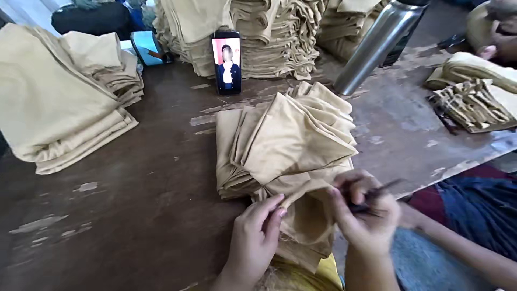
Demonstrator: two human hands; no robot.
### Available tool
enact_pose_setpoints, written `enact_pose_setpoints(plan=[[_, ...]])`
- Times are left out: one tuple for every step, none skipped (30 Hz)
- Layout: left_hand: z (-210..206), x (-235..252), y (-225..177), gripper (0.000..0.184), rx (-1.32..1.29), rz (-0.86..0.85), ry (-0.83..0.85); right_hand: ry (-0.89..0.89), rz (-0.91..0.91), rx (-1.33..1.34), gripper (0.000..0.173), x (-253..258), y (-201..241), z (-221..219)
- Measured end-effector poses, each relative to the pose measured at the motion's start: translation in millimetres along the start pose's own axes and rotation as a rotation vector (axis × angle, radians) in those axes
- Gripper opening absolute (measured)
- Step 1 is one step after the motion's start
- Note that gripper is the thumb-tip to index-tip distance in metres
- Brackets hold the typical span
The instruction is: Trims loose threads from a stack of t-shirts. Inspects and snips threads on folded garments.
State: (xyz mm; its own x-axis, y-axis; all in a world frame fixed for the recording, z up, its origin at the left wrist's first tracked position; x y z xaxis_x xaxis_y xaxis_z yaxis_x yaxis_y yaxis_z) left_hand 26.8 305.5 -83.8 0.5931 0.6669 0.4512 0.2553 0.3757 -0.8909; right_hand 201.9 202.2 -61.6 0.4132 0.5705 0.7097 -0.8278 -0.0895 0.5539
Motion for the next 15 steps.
enact_pose_setpoints(plan=[[-0.1, 1.4, 2.1, 0.031, -0.134, 0.061, -0.016, -0.002, -0.004, -0.081, 0.017, -3.2, -4.6, -13.2], [1.0, 2.4, 3.7, 0.036, -0.273, 0.128, -0.035, 0.016, -0.001, -0.147, 0.017, -8.4, -7.6, -26.8], [3.2, 3.0, 5.4, 0.041, -0.409, 0.201, -0.055, 0.041, 0.019, -0.191, 0.015, -14.0, -7.8, -38.0], [5.7, 3.0, 7.9, 0.043, -0.537, 0.266, -0.073, 0.061, 0.057, -0.210, 0.014, -18.2, -5.2, -44.2], [7.4, 1.5, 10.4, 0.041, -0.649, 0.317, -0.095, 0.078, 0.086, -0.187, 0.015, -20.7, -1.0, -45.0], [8.4, -1.0, 11.8, 0.037, -0.722, 0.354, -0.121, 0.096, 0.091, -0.123, 0.018, -23.0, 3.2, -43.1], [9.5, -3.9, 11.9, 0.032, -0.763, 0.378, -0.148, 0.112, 0.075, -0.037, 0.020, -25.1, 7.1, -40.7], [10.6, -6.0, 11.7, 0.028, -0.781, 0.385, -0.165, 0.127, 0.058, 0.055, 0.021, -26.8, 10.5, -39.0], [11.4, -7.4, 11.7, 0.026, -0.789, 0.378, -0.166, 0.147, 0.045, 0.122, 0.023, -28.1, 14.0, -38.1], [12.0, -8.6, 11.8, 0.025, -0.799, 0.366, -0.157, 0.162, 0.048, 0.174, 0.025, -29.0, 17.7, -38.1], [12.5, -9.7, 11.5, 0.025, -0.814, 0.358, -0.151, 0.179, 0.070, 0.210, 0.026, -29.0, 22.1, -38.9], [12.6, -10.9, 10.7, 0.025, -0.827, 0.357, -0.148, 0.198, 0.103, 0.219, 0.027, -28.1, 26.6, -39.9], [12.4, -12.3, 9.6, 0.026, -0.832, 0.361, -0.143, 0.209, 0.142, 0.206, 0.026, -26.5, 30.7, -40.3], [11.9, -13.9, 8.3, 0.028, -0.825, 0.362, -0.133, 0.207, 0.179, 0.175, 0.024, -24.7, 34.3, -40.4], [11.3, -15.8, 7.3, 0.029, -0.812, 0.357, -0.121, 0.202, 0.206, 0.141, 0.023, -23.2, 37.2, -40.3]])
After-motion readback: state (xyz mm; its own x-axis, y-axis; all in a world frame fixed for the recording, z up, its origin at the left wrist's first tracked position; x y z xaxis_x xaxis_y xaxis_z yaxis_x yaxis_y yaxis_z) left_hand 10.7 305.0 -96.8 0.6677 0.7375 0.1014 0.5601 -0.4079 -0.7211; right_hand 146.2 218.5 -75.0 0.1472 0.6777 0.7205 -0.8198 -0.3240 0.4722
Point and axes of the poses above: each hand's wrist, its own x-axis towards the middle knuckle, its own z-axis out of the back of the hand, y = z × x, the point moved 4 cm from there along x, towards the middle knuckle, and after that the axes turned 15 degrees about -x, right-handed, at the moved point
